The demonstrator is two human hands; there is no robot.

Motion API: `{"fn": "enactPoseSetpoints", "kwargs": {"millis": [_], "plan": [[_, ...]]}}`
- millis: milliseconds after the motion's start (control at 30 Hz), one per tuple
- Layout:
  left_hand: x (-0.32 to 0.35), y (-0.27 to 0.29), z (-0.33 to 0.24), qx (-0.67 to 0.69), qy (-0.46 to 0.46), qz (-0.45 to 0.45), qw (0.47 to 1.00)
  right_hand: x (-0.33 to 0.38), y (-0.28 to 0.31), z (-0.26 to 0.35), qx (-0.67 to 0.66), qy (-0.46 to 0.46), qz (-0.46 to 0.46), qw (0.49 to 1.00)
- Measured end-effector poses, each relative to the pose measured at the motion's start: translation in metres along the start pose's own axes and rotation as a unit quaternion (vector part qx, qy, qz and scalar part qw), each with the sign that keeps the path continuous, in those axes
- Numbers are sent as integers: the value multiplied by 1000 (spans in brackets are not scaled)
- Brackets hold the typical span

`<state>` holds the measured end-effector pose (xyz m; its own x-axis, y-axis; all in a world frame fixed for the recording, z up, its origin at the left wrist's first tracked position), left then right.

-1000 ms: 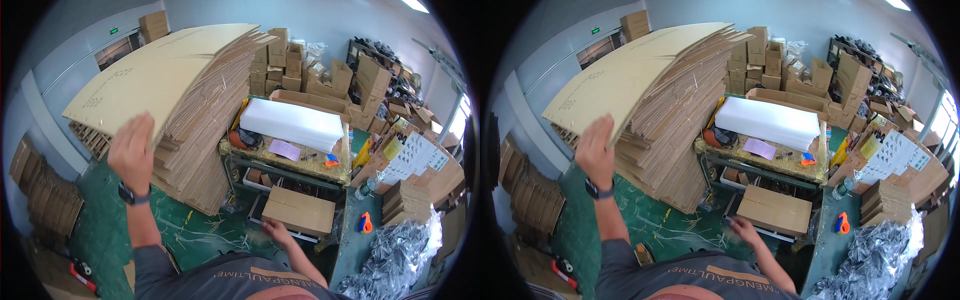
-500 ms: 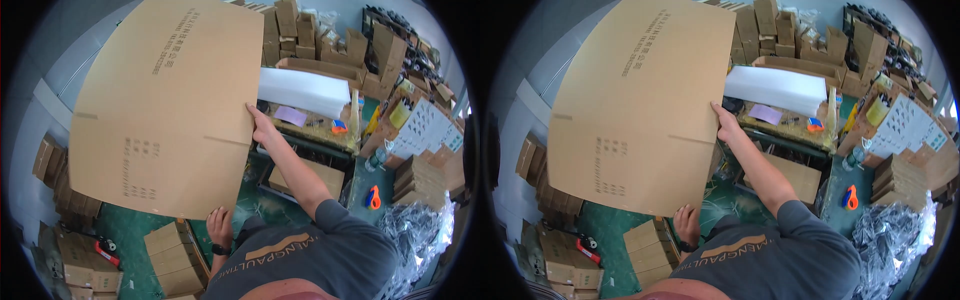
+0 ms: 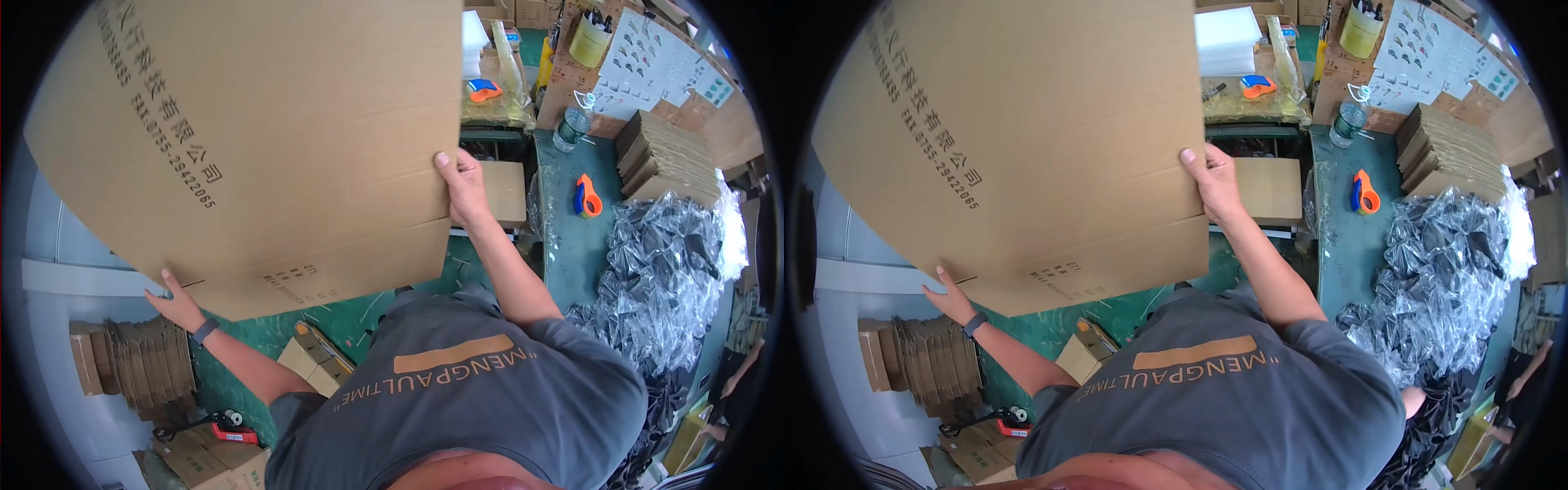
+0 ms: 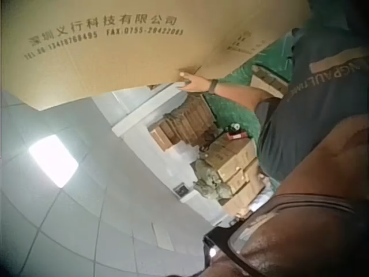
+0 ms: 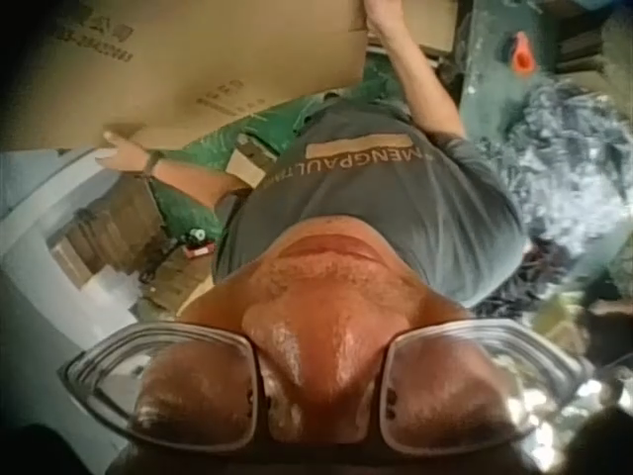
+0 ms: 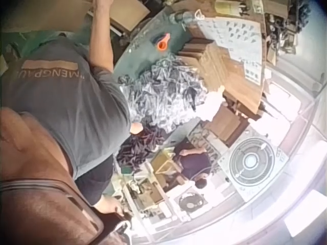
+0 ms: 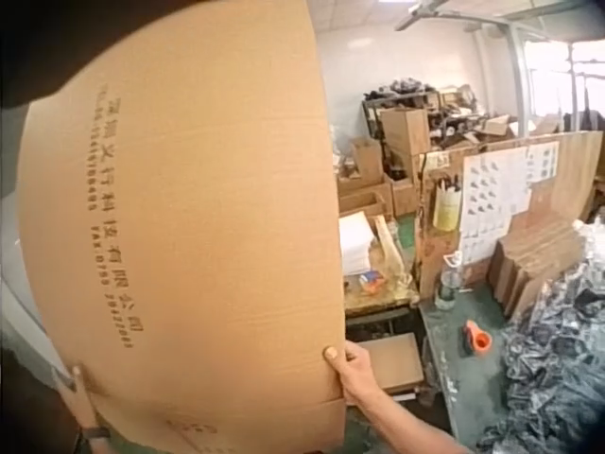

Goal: Packaging plastic products into cardboard boxes with protective foam and sealing them with tape.

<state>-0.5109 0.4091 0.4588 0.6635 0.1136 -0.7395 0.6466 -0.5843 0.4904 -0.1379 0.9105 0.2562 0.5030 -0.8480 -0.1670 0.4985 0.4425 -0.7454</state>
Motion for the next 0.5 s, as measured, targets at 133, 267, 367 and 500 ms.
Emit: {"fn": "enactPoseSetpoints", "kwargs": {"millis": [133, 267, 367, 500], "plan": [[73, 21, -54, -32, -82, -114, 990, -32, -1, 40, -14, 8, -52, 999], [141, 47, -132, 11, -240, -99, 966, -85, -93, 65, -28, -18, -37, 999], [139, 68, -119, -49, -295, -121, 947, -146, -175, 55, -59, -55, 39, 996], [86, 45, -93, 307, -136, -92, 937, -240, -305, 12, -157, -106, 103, 976]]}}
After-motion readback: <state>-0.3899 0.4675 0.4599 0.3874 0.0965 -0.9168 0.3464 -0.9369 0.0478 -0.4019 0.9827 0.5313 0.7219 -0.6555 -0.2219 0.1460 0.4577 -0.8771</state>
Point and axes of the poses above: each hand's wrist, its own x-axis away from the middle knuckle, its own y-axis out of the back of the hand, z = x × y, the point moved 7 cm from there along -x, towards the middle knuckle, and after that the axes turned 7 degrees about -x, right-handed, at the moved point
